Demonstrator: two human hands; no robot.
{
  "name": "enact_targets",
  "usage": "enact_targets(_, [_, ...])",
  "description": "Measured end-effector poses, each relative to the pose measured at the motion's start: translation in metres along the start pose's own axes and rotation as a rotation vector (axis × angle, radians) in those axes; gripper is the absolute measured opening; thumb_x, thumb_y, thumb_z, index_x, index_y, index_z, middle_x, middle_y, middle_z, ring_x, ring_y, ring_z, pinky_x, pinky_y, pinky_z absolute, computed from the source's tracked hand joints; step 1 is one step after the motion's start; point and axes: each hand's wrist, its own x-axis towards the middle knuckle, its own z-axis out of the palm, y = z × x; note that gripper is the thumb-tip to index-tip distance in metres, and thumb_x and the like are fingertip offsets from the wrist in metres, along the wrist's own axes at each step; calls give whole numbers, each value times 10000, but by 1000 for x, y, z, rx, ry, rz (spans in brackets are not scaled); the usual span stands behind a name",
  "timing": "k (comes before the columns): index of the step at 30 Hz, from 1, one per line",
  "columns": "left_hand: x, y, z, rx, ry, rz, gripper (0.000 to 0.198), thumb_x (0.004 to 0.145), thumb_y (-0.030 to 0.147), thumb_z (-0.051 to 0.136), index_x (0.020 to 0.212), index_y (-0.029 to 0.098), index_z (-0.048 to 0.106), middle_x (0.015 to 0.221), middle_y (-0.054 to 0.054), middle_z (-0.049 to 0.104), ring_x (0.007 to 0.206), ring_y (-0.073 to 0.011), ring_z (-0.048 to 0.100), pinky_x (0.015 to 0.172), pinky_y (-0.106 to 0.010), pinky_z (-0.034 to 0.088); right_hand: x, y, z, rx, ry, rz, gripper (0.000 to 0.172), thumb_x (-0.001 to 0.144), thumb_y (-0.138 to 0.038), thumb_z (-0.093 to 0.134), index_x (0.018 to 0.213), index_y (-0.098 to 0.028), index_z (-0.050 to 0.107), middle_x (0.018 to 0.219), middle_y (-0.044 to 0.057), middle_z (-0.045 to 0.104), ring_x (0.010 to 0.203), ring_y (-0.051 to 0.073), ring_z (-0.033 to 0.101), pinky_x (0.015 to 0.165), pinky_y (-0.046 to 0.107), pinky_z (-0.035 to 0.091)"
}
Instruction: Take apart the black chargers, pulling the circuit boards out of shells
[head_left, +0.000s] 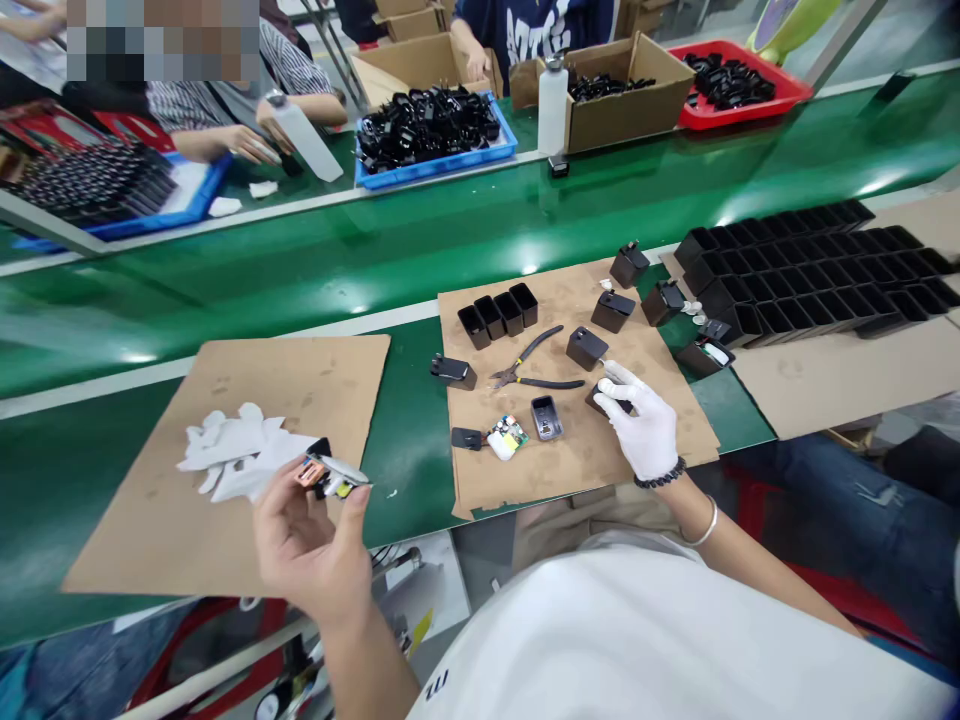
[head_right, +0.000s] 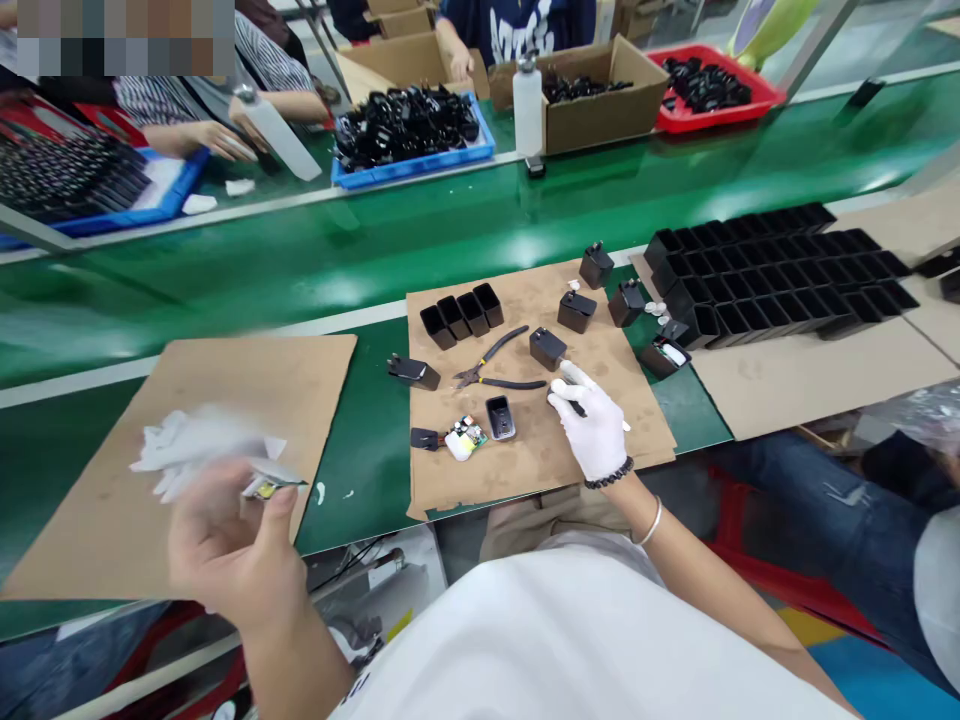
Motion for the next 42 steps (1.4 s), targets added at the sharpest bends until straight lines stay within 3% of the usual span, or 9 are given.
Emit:
enact_targets(6, [-11, -8, 6, -22, 44, -107, 534, 642, 404, 935, 1048, 180, 668, 1148, -84, 690, 1159, -284, 687, 1021, -420, 575, 2, 1, 2, -22, 15, 62, 222, 856, -402, 714, 906, -204, 799, 1230, 121, 766, 1102, 293, 763, 999, 459, 627])
enact_targets(11, [-18, -12, 14, -118, 40, -146, 491, 663, 312, 935, 1066, 176, 689, 1161, -80, 694, 1152, -240, 690, 999, -342, 574, 11, 0, -11, -112, -70, 30, 271, 713, -383, 819, 932, -224, 799, 1060, 78, 815, 1020, 305, 784, 1000, 477, 625])
enact_targets(14, [-24, -12, 16, -149, -17, -172, 506, 659, 273, 938, 1094, 185, 697, 1172, -71, 697, 1149, -218, 689, 968, -298, 578, 16, -6, -19, -161, -91, 4, 216, 724, -375, 808, 883, -231, 782, 980, 67, 823, 943, 295, 796, 942, 461, 649])
enact_targets(17, [-30, -10, 13, -120, -71, -188, 510, 676, 267, 930, 1122, 193, 692, 1205, -77, 688, 1188, -231, 675, 993, -316, 578, 14, -13, -21, -181, -68, -37, 233, 781, -402, 784, 938, -230, 778, 1091, 78, 810, 1042, 284, 780, 1006, 441, 625])
enact_targets(25, [-37, -11, 9, -126, -56, -190, 504, 679, 240, 934, 1117, 191, 689, 1215, -79, 678, 1193, -220, 665, 984, -300, 571, 0, -4, -11, -163, -112, -40, 141, 799, -349, 742, 881, -234, 748, 1043, 62, 818, 1017, 269, 788, 965, 427, 647])
enact_targets(31, [-43, -14, 17, -122, -81, -178, 515, 700, 260, 928, 1144, 200, 674, 1235, -86, 675, 1210, -231, 659, 1033, -344, 555, 3, -9, -16, -146, -123, -4, 161, 773, -343, 770, 895, -239, 753, 1051, 56, 817, 988, 281, 793, 926, 437, 661])
enact_targets(37, [-44, -14, 16, -97, -131, -134, 492, 721, 237, 911, 1155, 208, 681, 1225, -75, 672, 1206, -214, 657, 1041, -327, 549, 0, -16, -18, -46, -76, 26, 197, 811, -389, 759, 941, -241, 746, 1173, 81, 789, 1157, 282, 742, 1100, 467, 572])
enact_targets(40, [-44, -5, 19, -116, -174, -63, 478, 735, 198, 896, 1165, 214, 686, 1220, -66, 671, 1196, -199, 661, 1029, -301, 551, -2, -6, -14, 17, -131, 81, 195, 766, -401, 779, 870, -239, 745, 1071, 86, 811, 1074, 298, 770, 1058, 498, 595])
enact_targets(42, [-46, 6, 26, -102, -268, 7, 471, 755, 181, 882, 1180, 218, 683, 1219, -64, 671, 1186, -194, 662, 1023, -292, 549, -1, 1, -14, 39, -165, 109, 211, 744, -396, 786, 878, -235, 754, 1086, 87, 809, 1075, 304, 769, 1054, 511, 595])
